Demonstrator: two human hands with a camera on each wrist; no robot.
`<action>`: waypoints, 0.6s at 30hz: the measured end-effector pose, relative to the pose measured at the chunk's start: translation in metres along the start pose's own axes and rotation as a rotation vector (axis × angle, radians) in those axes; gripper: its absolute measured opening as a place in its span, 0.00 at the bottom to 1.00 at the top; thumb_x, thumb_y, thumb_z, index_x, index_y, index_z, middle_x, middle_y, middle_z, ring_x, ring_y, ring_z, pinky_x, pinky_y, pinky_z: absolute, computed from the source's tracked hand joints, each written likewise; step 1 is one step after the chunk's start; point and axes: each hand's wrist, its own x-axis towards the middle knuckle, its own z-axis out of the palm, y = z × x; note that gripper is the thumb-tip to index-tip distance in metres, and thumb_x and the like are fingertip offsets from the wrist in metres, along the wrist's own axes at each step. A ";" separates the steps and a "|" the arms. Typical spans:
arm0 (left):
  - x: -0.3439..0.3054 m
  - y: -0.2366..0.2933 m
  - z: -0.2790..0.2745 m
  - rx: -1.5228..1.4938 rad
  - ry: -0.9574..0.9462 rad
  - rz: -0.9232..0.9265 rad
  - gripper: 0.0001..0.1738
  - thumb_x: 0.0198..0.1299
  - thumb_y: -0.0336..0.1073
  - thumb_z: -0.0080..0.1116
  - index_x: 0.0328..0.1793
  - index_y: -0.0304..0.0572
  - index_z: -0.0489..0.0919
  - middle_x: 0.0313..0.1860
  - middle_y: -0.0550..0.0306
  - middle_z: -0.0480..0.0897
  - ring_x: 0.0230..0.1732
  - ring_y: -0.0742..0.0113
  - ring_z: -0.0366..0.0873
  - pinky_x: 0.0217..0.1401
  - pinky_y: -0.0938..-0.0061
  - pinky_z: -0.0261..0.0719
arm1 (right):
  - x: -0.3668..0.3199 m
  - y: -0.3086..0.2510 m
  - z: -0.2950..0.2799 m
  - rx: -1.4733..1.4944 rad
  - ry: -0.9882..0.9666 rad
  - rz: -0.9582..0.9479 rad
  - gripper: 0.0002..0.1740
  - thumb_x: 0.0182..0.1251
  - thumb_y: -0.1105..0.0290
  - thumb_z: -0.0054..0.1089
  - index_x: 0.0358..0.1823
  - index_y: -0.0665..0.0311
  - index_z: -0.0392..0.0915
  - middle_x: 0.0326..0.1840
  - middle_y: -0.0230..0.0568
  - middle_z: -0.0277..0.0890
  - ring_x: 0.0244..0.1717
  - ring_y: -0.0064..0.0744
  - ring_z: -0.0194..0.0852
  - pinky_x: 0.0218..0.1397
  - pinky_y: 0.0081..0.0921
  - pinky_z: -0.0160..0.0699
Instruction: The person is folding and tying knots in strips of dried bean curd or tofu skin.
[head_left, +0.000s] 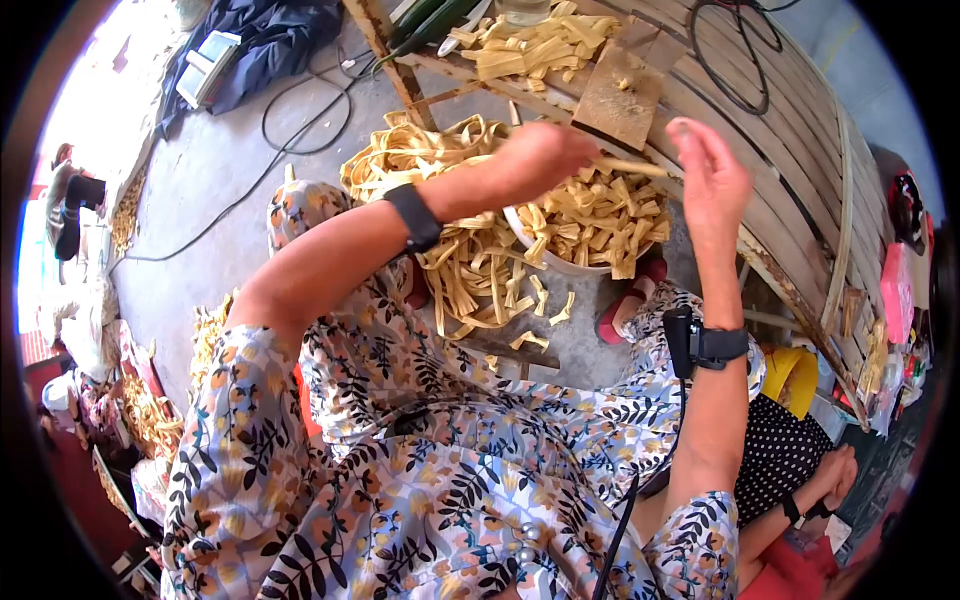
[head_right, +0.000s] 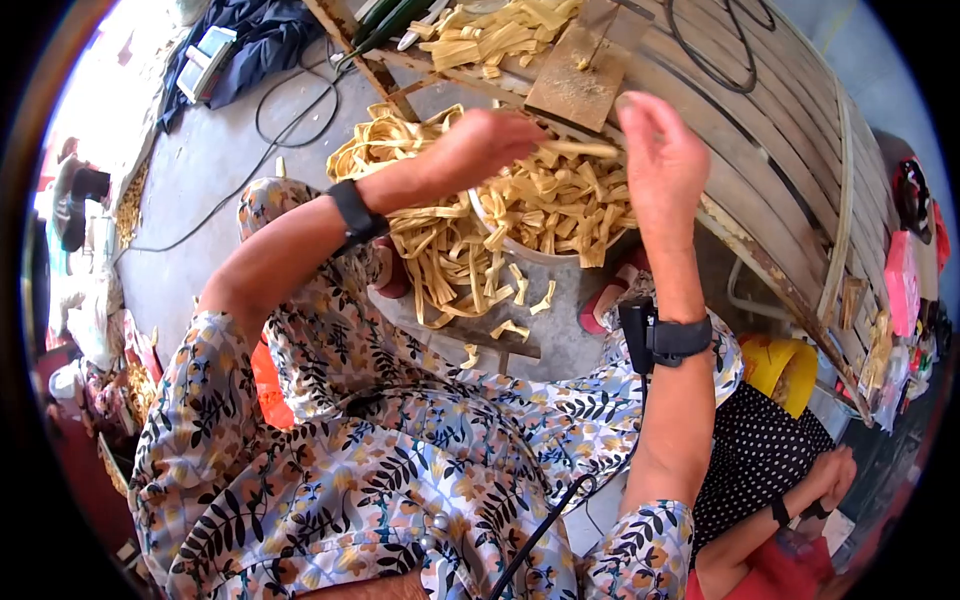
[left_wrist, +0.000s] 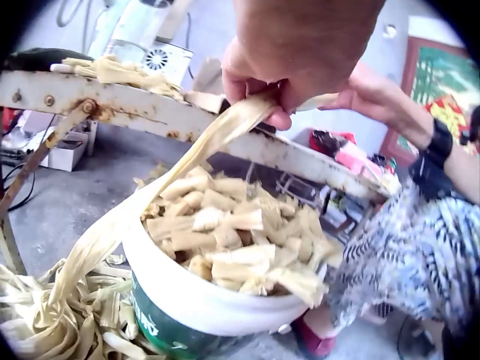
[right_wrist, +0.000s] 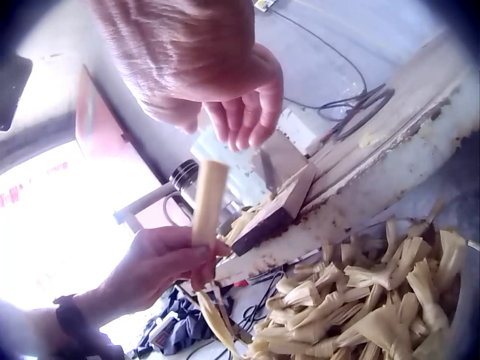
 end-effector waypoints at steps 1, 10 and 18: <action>0.005 0.017 -0.007 0.077 -0.203 -0.071 0.12 0.56 0.30 0.50 0.47 0.40 0.76 0.43 0.49 0.79 0.38 0.65 0.79 0.38 0.78 0.80 | -0.007 0.006 0.003 -0.204 -0.164 0.034 0.11 0.59 0.64 0.55 0.32 0.65 0.76 0.26 0.41 0.77 0.25 0.35 0.73 0.29 0.25 0.70; -0.009 0.030 0.007 -0.051 -0.094 0.011 0.08 0.48 0.28 0.52 0.36 0.39 0.71 0.20 0.51 0.73 0.23 0.56 0.74 0.23 0.67 0.72 | -0.044 0.040 0.011 -0.341 -0.510 0.315 0.07 0.54 0.67 0.57 0.27 0.64 0.78 0.16 0.40 0.73 0.17 0.29 0.70 0.22 0.28 0.65; 0.036 0.080 -0.108 -0.844 -0.339 -0.051 0.08 0.57 0.37 0.55 0.35 0.40 0.77 0.19 0.67 0.75 0.19 0.84 0.69 0.18 0.88 0.64 | -0.017 -0.059 -0.014 0.600 -0.874 0.438 0.18 0.59 0.62 0.56 0.40 0.72 0.75 0.22 0.30 0.74 0.15 0.11 0.59 0.16 0.08 0.53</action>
